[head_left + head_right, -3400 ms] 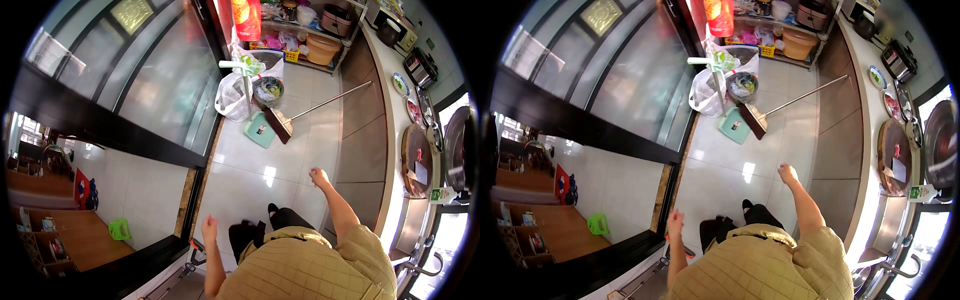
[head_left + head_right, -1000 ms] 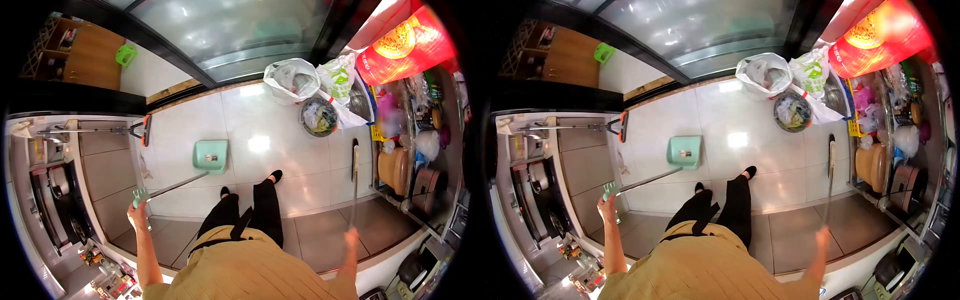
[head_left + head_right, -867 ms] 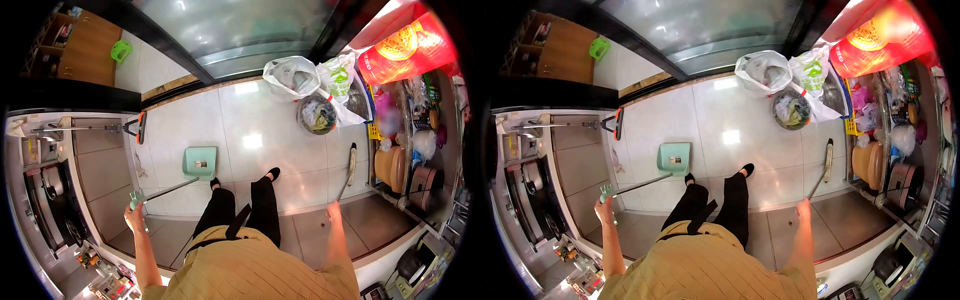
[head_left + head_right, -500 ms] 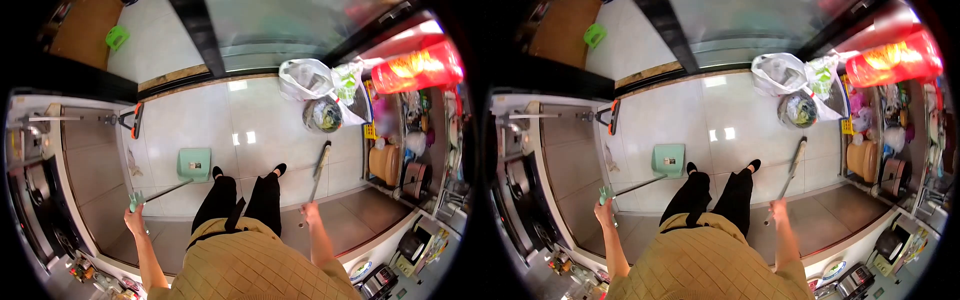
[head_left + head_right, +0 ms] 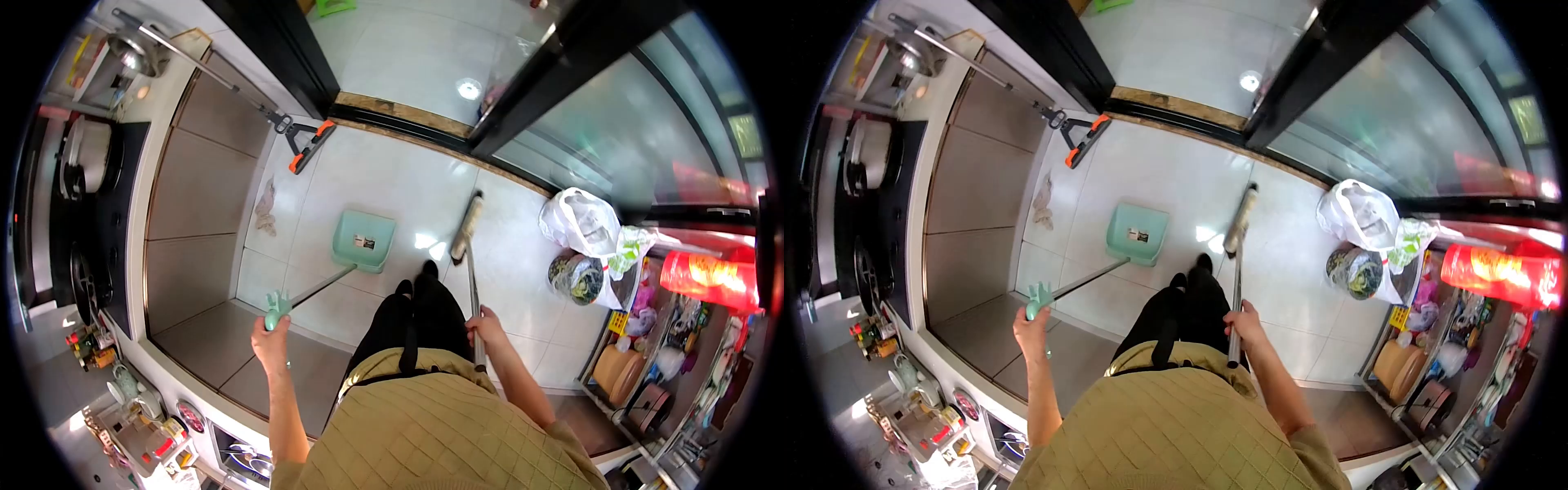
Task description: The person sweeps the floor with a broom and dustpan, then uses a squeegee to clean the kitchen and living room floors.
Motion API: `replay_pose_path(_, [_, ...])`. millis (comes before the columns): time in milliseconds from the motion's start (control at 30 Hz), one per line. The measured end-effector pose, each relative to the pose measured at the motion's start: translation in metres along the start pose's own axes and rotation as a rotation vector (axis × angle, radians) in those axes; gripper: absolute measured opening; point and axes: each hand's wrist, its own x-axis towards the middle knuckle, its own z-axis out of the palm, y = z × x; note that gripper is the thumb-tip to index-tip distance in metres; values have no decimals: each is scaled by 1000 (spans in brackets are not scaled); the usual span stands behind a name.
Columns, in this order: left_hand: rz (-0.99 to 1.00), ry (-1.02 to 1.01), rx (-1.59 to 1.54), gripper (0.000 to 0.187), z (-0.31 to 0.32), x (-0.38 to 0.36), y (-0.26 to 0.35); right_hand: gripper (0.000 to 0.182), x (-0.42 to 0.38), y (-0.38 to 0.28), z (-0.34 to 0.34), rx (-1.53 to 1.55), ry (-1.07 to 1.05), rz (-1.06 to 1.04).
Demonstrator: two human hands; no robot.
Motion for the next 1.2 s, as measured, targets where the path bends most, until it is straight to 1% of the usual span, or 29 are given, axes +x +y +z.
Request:
replay_pose_path(33, [-6,-14,29,26,3,3,0,80,7,-13,1,-17,-21,-39])
replay_pose_path(67, [74,-10,84,28,7,4,5,79,19,-29,-3,-13,-35,-18])
replay_pose_path(100, [97,4,137,28,12,6,9,77,30,-47,-4,-9,-49,3])
replay_pose_path(167, [146,35,248,28,23,14,19,74,23,-89,9,-147,-48,-36])
replay_pose_path(200, [143,40,267,29,25,15,36,74,23,-100,12,-266,-72,-83])
replay_pose_path(300, [174,55,315,28,40,37,55,75,29,-134,23,-746,-59,-240])
replay_pose_path(333, [174,20,346,28,45,48,61,77,33,-146,30,-854,-58,-267])
replay_pose_path(433, [271,-4,434,31,69,80,84,78,71,-160,55,-933,-22,-311])
replay_pose_path(500, [277,-22,468,32,79,97,107,79,104,-151,70,-826,-36,-324])
replay_pose_path(567, [288,-18,497,32,88,109,118,80,131,-123,85,-939,-64,-273])
replay_pose_path(600, [292,-9,510,31,92,112,119,80,122,-118,93,-942,-107,-231])
replay_pose_path(667, [292,-10,527,30,94,112,115,78,84,-132,101,-945,-225,-145])
replay_pose_path(733, [298,-23,535,30,90,108,108,75,50,-172,80,-680,-334,57])
replay_pose_path(767, [276,-40,529,30,86,106,107,72,37,-189,69,-539,-335,97])
replay_pose_path(833, [237,-75,520,30,81,102,108,70,15,-202,57,-595,-356,73])
replay_pose_path(933, [253,-70,460,30,66,103,98,69,-21,-200,59,-661,-309,21])
replay_pose_path(1033, [258,-93,448,30,47,109,86,70,3,-176,68,-737,-260,-155])
replay_pose_path(1100, [248,-116,431,30,36,110,88,73,25,-165,85,-801,-186,-258])
replay_pose_path(1167, [254,-146,481,30,32,112,83,69,58,-149,101,-882,-105,-377])
replay_pose_path(1200, [264,-164,535,31,35,113,76,69,64,-140,111,-880,-87,-339])
